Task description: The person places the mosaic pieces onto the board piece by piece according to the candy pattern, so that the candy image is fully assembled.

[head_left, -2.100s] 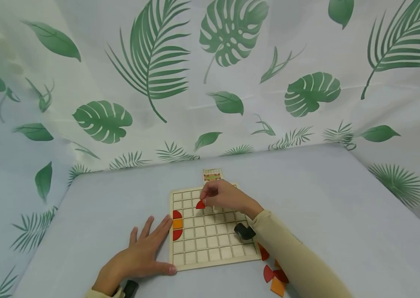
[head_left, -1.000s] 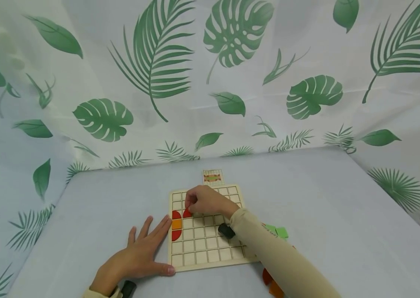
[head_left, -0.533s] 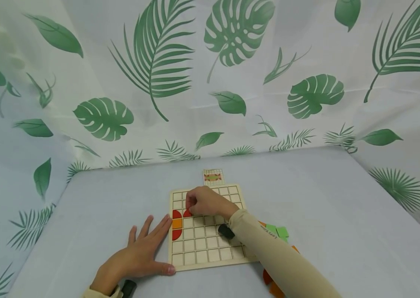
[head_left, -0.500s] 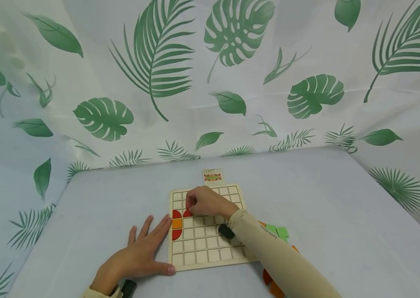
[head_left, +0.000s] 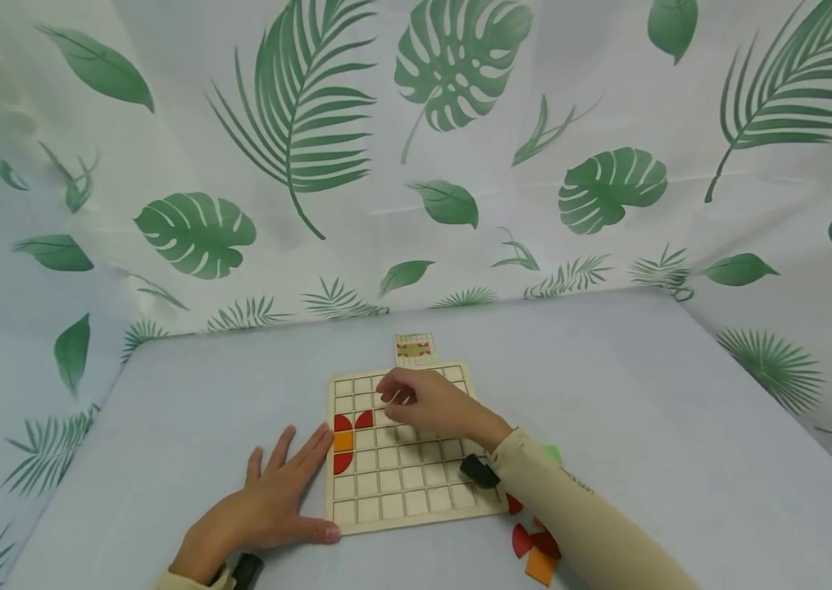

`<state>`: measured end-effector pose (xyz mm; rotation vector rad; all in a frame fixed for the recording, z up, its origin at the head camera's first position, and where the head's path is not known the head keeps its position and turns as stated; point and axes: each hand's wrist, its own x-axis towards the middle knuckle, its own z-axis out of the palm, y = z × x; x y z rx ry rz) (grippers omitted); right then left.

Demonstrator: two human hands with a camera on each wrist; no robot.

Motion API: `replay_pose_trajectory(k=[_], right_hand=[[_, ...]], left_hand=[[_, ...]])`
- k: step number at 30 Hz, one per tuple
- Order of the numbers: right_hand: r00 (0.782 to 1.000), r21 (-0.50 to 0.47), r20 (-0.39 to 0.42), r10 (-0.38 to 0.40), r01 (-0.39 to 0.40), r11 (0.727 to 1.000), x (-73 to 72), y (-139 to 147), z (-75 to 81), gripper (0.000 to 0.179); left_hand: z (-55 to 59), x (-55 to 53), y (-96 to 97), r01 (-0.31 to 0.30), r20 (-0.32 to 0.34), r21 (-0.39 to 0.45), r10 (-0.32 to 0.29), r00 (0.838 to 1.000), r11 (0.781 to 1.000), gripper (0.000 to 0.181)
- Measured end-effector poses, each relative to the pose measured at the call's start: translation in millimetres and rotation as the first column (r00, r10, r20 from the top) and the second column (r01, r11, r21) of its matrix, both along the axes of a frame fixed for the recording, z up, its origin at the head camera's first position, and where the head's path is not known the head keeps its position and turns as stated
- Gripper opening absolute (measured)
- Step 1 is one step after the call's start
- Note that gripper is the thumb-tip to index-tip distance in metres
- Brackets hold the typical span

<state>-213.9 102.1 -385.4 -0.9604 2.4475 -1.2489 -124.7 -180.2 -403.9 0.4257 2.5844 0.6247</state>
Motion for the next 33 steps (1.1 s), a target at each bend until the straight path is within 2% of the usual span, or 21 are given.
replay_pose_trajectory(k=[8,18,25,33], right_hand=[[0.997,-0.031,0.032,-0.070,0.071,0.997,17.4,33.0,6.7,0.029],[0.988,-0.018,-0.023,-0.153,0.152,0.988,30.4,77.8,12.8,0.028],[0.976,0.054,-0.048,-0.212,0.215,0.975,35.8,111.9,15.8,0.024],[0.985,0.166,0.000,-0.174,0.172,0.971,32.2,148.7,16.1,0.025]], left_hand=[[-0.1,1.2,-3.2,0.014,-0.001,0.022,-0.014,1.000,1.000,0.131],[-2.6,0.6,-4.3,0.022,-0.012,0.043,-0.022,1.000,0.999,0.132],[-2.0,-0.9,-4.0,0.026,-0.002,0.028,-0.026,1.000,0.999,0.132],[-1.9,0.6,-3.4,0.026,-0.006,0.048,-0.026,1.000,0.999,0.132]])
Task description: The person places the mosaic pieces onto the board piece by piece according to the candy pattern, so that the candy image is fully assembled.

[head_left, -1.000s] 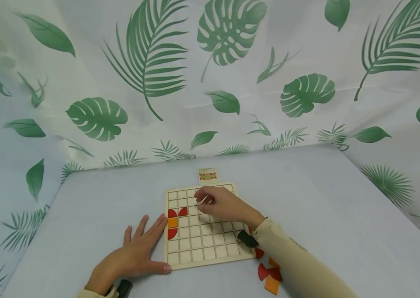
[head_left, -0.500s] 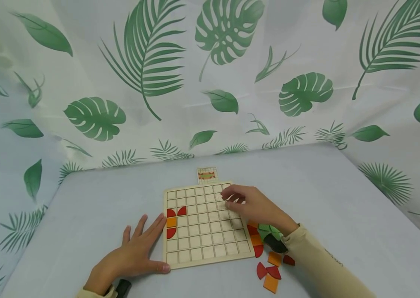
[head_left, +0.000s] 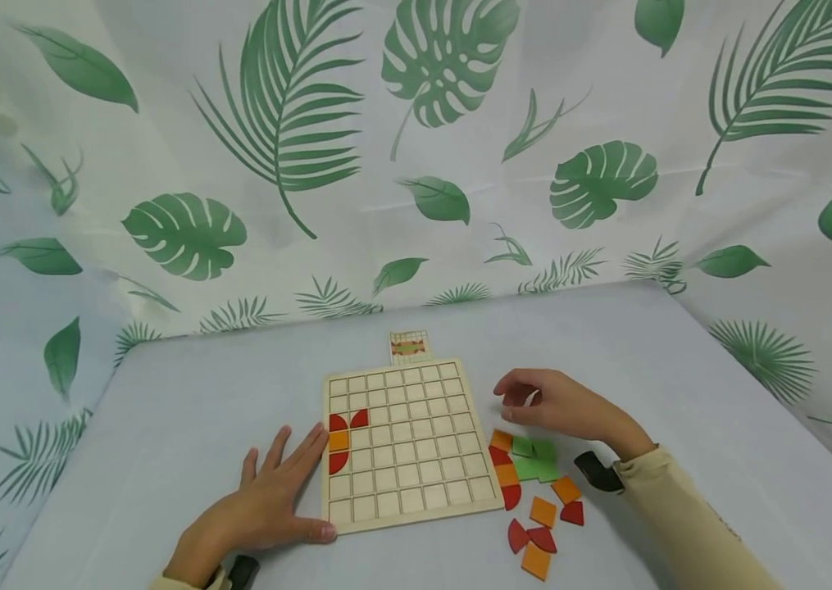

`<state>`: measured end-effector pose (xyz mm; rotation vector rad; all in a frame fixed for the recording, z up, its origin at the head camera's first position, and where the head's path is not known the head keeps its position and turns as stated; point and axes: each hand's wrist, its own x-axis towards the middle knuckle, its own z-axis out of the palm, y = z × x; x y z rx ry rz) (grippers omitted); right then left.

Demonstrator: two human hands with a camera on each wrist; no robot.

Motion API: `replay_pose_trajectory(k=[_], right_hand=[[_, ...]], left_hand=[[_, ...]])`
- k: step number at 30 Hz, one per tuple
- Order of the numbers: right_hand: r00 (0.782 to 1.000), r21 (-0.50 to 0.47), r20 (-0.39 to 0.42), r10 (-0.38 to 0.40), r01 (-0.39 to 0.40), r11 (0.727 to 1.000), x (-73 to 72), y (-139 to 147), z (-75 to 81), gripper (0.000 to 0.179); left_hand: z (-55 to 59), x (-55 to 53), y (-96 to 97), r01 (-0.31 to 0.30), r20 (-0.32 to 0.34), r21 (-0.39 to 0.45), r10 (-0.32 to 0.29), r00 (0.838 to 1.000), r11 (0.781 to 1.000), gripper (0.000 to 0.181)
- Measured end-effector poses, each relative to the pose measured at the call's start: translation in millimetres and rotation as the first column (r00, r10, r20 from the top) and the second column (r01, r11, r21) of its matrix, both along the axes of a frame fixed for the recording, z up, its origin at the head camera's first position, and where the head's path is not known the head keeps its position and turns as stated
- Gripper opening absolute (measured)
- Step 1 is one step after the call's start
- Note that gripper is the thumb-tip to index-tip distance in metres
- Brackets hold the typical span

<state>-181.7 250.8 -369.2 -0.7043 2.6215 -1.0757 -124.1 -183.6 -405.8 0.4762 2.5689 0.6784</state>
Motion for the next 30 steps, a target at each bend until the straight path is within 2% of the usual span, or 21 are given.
replay_pose_trajectory(k=[6,10,17,24,30], right_hand=[[0.993,0.118,0.117,-0.005,-0.009,0.993,-1.6,9.3,-4.8,0.027],[0.990,0.167,0.137,0.017,-0.040,0.985,-2.5,7.0,-9.7,0.032],[0.993,0.224,0.111,0.039,-0.063,0.973,-2.0,1.7,-13.5,0.037],[0.995,0.215,0.098,0.012,-0.033,0.976,-3.8,0.2,-14.4,0.026],[0.997,0.204,0.076,-0.004,-0.011,0.979,-4.3,-0.4,-14.0,0.026]], left_hand=[[-0.2,-1.7,-0.5,0.003,0.010,-0.012,-0.003,1.000,1.000,0.132],[0.5,-1.5,-0.2,-0.004,0.003,-0.011,0.004,1.000,1.000,0.132],[-0.4,0.2,-2.5,0.009,-0.002,0.003,-0.009,1.000,1.000,0.131],[-0.7,1.0,-3.7,0.017,-0.015,0.013,-0.017,1.000,1.000,0.131],[-5.7,-0.4,-4.9,0.008,-0.024,0.016,-0.008,1.000,1.000,0.134]])
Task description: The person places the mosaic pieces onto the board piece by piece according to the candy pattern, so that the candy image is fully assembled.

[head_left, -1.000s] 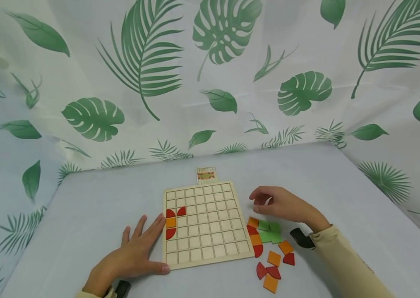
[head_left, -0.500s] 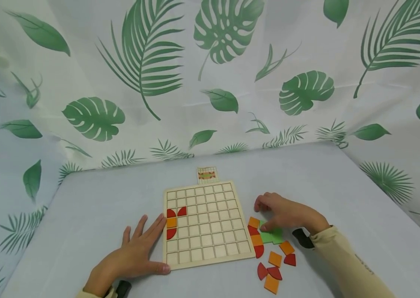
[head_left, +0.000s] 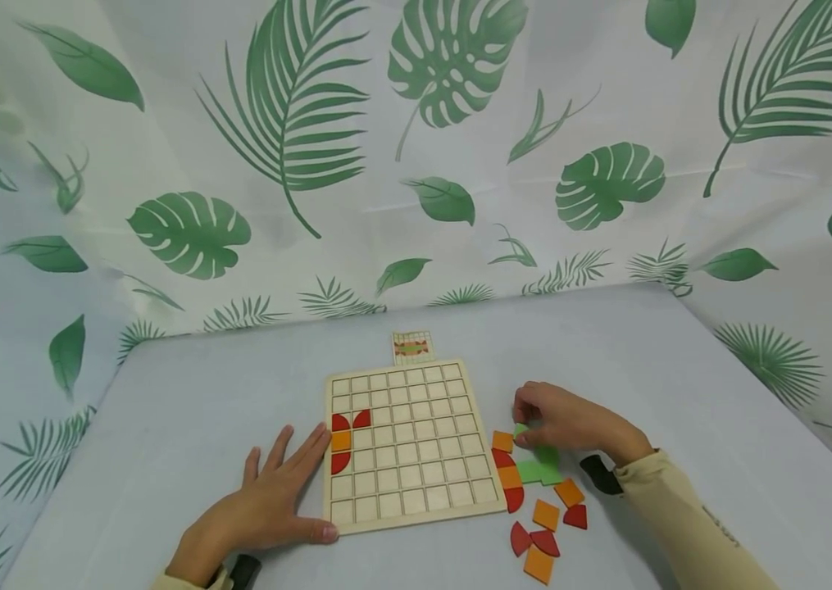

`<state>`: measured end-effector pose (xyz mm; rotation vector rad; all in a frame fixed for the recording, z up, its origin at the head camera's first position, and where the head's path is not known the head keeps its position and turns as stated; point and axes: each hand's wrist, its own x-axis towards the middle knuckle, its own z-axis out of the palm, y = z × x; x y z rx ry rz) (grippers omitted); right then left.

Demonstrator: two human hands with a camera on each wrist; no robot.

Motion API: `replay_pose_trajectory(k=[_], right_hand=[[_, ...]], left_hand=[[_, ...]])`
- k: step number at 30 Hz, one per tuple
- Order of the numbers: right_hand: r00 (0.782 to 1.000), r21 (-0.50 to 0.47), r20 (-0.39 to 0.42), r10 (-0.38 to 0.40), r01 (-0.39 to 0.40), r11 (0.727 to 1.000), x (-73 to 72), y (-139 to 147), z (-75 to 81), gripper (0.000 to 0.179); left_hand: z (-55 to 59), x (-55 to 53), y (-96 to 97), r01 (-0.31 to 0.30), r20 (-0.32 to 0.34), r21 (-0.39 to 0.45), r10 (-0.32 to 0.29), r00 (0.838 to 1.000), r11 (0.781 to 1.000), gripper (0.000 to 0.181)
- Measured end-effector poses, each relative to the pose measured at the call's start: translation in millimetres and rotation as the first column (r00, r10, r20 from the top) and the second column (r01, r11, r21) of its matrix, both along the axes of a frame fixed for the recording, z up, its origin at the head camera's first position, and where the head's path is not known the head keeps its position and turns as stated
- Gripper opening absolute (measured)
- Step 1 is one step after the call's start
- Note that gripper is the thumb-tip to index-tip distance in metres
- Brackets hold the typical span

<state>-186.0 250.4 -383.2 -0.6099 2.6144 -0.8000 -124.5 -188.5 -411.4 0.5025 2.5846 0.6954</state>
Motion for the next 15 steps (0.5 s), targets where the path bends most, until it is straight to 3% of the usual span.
replay_pose_trajectory(k=[5,15], right_hand=[[0.999,-0.029,-0.015,-0.041,0.040,0.999,0.5,2.6,1.7,0.027],[0.998,-0.085,-0.055,-0.013,0.009,0.996,-3.0,12.9,2.4,0.009]], left_hand=[[-6.1,-2.6,-0.8,-0.014,-0.022,-0.007,0.014,1.000,1.000,0.136],[4.3,1.0,2.1,-0.007,0.014,-0.012,0.007,1.000,1.000,0.132]])
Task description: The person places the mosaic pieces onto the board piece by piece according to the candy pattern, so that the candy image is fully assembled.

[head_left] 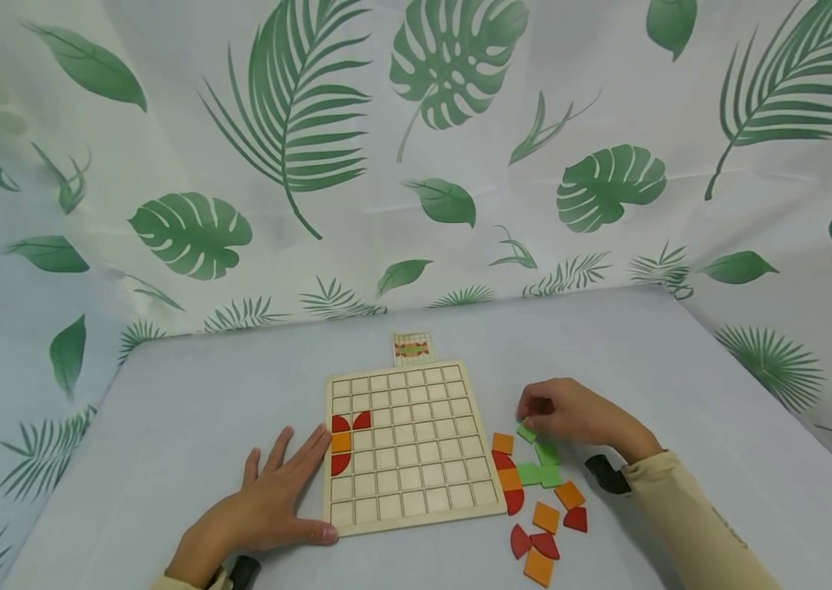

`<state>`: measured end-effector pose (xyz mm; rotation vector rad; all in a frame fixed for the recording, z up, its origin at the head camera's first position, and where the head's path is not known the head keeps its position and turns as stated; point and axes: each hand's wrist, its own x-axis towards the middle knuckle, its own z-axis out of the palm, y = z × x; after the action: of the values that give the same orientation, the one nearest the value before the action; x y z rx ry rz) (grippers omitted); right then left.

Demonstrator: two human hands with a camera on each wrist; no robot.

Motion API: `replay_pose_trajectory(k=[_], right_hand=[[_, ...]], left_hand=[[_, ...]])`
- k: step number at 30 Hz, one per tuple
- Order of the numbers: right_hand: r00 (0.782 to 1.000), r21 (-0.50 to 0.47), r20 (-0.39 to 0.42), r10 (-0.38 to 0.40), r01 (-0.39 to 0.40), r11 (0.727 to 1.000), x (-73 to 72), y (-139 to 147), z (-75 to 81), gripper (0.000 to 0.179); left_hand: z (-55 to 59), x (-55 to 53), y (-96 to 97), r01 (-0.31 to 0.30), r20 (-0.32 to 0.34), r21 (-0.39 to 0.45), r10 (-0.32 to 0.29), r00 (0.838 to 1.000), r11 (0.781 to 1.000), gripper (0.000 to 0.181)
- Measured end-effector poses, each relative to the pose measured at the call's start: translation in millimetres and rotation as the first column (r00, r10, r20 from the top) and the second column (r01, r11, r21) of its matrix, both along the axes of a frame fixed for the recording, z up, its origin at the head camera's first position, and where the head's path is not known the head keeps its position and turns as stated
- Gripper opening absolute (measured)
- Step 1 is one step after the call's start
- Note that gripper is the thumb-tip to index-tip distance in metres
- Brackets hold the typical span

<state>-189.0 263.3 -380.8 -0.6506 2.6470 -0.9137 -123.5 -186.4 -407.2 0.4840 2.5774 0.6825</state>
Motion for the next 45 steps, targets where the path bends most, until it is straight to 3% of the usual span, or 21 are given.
replay_pose_trajectory(k=[6,12,24,35,45], right_hand=[[0.998,-0.120,0.056,-0.020,0.026,0.992,-2.8,0.7,-3.3,0.003],[0.991,-0.208,0.136,-0.017,0.045,0.977,-2.7,-8.2,-4.2,0.004],[0.988,-0.265,0.151,0.028,0.013,0.964,-4.8,-36.5,5.7,0.007],[0.989,-0.268,0.121,0.080,-0.045,0.963,-19.2,-64.0,13.2,0.005],[0.977,-0.343,0.101,0.187,-0.142,0.929,-29.5,-99.0,15.3,0.006]], left_hand=[[2.8,0.6,2.5,-0.007,0.013,-0.007,0.007,1.000,1.000,0.131],[-1.3,-0.5,2.5,-0.010,0.021,-0.011,0.011,1.000,1.000,0.132],[1.8,-0.4,2.1,-0.014,0.013,-0.025,0.014,1.000,1.000,0.132],[2.2,-1.4,4.5,-0.011,0.011,-0.032,0.012,1.000,0.999,0.131],[-0.7,-0.8,1.0,-0.010,0.004,0.002,0.010,1.000,1.000,0.132]])
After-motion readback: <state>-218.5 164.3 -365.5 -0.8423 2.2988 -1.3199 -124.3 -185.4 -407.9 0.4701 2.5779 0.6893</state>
